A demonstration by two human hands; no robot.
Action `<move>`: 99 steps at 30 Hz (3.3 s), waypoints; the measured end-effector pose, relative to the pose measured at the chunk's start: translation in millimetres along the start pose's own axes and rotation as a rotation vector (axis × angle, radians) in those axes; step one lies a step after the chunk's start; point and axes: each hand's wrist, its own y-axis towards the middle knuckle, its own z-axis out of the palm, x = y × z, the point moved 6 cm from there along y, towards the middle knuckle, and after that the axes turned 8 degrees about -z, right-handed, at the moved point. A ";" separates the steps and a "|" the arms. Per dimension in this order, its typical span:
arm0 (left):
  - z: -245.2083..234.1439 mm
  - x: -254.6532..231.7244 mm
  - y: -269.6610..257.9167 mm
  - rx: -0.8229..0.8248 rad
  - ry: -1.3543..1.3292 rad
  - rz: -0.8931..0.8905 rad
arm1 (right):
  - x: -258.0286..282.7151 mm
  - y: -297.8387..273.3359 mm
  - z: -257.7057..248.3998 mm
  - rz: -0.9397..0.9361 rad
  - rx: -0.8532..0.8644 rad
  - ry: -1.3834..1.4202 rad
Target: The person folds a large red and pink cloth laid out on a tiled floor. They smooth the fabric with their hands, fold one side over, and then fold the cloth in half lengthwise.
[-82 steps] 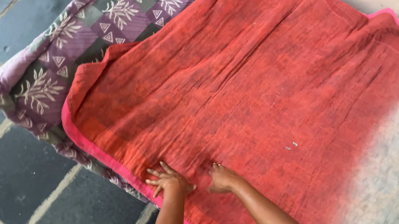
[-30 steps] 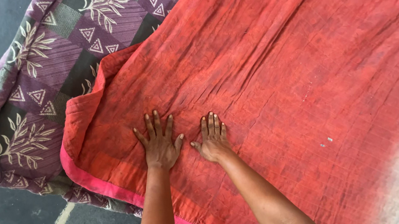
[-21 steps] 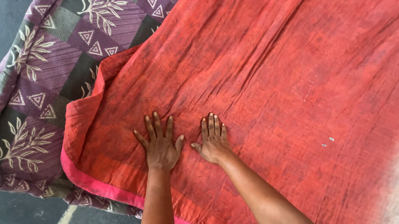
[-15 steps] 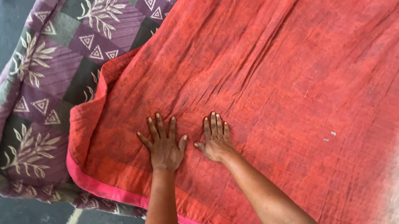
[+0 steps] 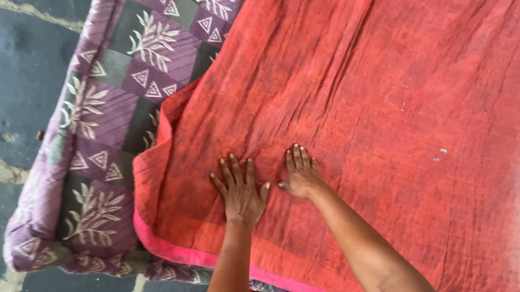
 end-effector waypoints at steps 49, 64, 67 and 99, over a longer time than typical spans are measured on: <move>-172.7 265.0 10.1 -0.631 -0.588 -0.622 | 97.3 -5.0 -0.5 -0.080 -0.024 -0.016; -205.0 320.9 -17.7 -0.538 -0.301 -0.602 | 219.5 -74.2 23.5 -0.716 -0.326 -0.066; -202.1 322.3 -21.1 -0.542 -0.382 -0.621 | 257.1 -100.1 31.7 -0.883 -0.528 -0.227; -209.7 386.2 -23.4 -0.694 -0.032 -0.108 | 328.9 -101.7 156.5 -0.557 0.008 0.172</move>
